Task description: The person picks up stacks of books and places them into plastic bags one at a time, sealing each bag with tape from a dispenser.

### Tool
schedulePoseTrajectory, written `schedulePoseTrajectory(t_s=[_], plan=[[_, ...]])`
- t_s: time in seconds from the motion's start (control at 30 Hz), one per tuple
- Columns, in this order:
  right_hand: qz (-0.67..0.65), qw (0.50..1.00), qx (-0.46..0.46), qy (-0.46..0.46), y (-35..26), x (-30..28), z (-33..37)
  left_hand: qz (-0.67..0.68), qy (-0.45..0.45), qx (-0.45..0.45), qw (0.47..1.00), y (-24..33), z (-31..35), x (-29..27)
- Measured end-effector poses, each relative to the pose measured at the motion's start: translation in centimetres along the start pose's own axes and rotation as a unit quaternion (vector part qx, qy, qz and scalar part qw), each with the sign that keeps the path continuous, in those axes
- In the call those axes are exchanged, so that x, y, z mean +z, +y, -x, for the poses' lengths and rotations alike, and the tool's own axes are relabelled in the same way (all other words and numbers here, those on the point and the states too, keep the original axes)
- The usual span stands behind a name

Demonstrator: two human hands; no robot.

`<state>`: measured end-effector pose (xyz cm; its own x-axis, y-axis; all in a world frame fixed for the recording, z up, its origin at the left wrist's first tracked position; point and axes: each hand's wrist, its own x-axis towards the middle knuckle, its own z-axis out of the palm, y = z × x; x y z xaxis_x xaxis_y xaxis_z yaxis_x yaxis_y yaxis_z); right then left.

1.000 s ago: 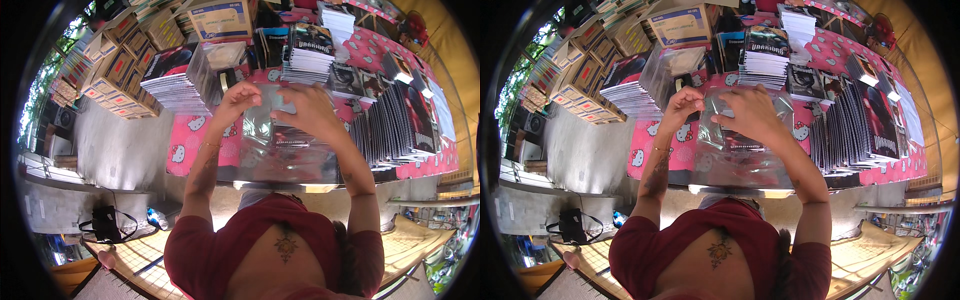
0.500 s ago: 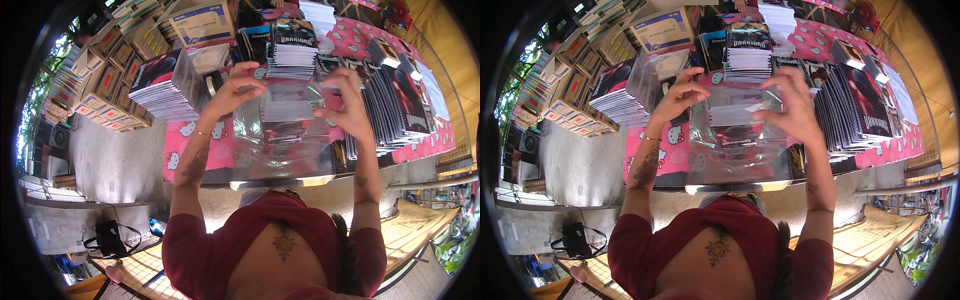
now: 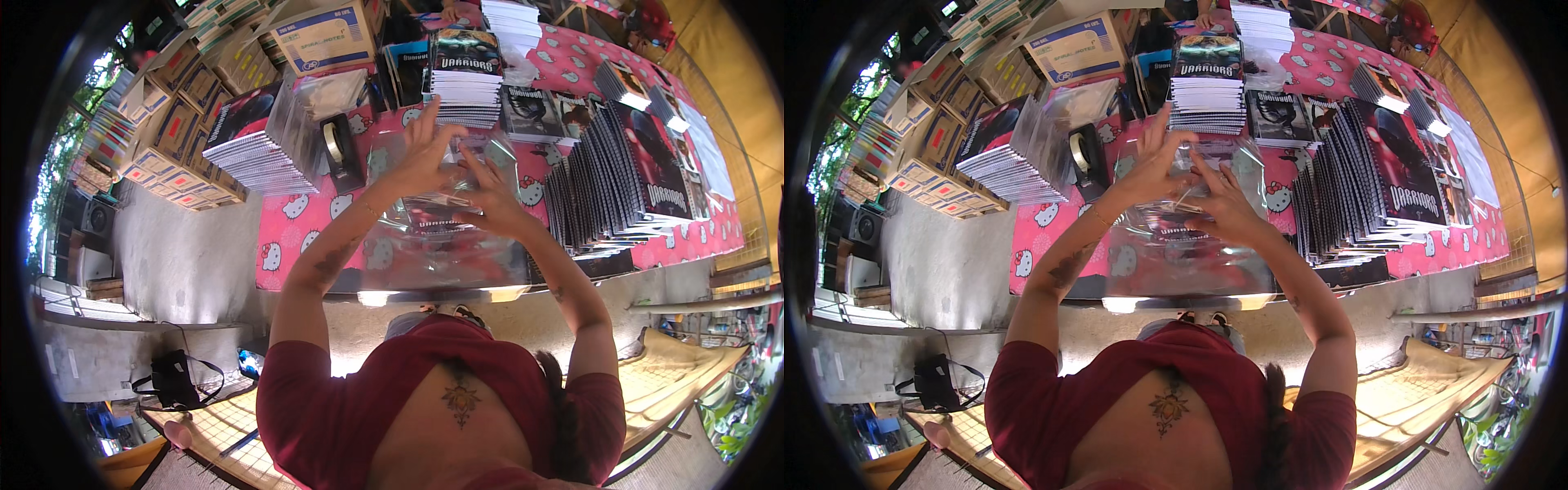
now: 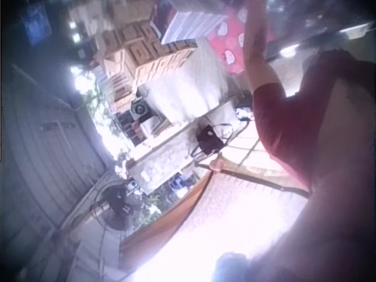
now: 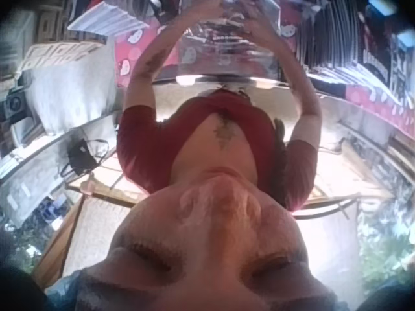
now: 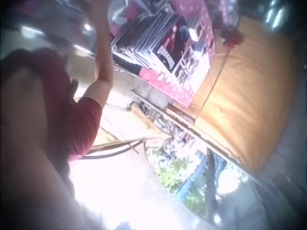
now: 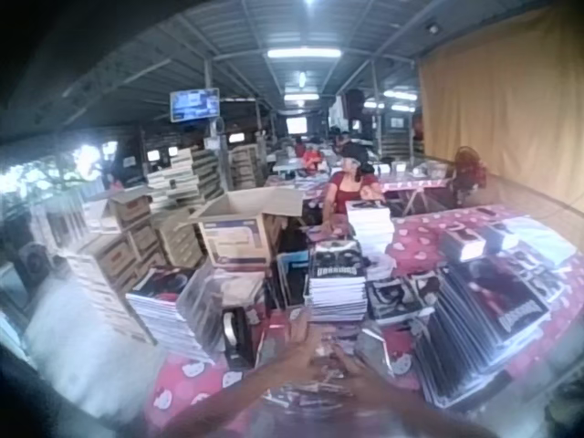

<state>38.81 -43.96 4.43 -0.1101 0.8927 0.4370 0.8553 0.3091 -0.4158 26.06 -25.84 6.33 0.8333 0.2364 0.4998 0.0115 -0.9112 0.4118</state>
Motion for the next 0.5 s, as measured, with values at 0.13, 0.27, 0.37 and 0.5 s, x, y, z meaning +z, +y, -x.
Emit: schedulePoseTrajectory(t_s=[0.13, 0.27, 0.37, 0.5], plan=[[0.016, 1.000, -0.011, 0.015, -1.0, -1.5, -0.7, 0.021, 0.079, -0.105, 0.991, 2.1, -1.0, -1.4], [-0.168, 0.957, 0.086, 0.222, 0.1, -3.2, -2.7, 0.365, 0.113, -0.202, 0.902, 0.9, 0.3, -4.3], [-0.145, 0.956, 0.072, 0.243, 1.9, -2.9, -5.6, 0.443, -0.047, -0.267, 0.855, -2.9, 2.8, -5.8], [-0.262, 0.959, 0.107, 0.017, 3.4, -2.4, -9.0, 0.409, -0.170, -0.234, 0.865, -3.7, 3.7, -4.1]])
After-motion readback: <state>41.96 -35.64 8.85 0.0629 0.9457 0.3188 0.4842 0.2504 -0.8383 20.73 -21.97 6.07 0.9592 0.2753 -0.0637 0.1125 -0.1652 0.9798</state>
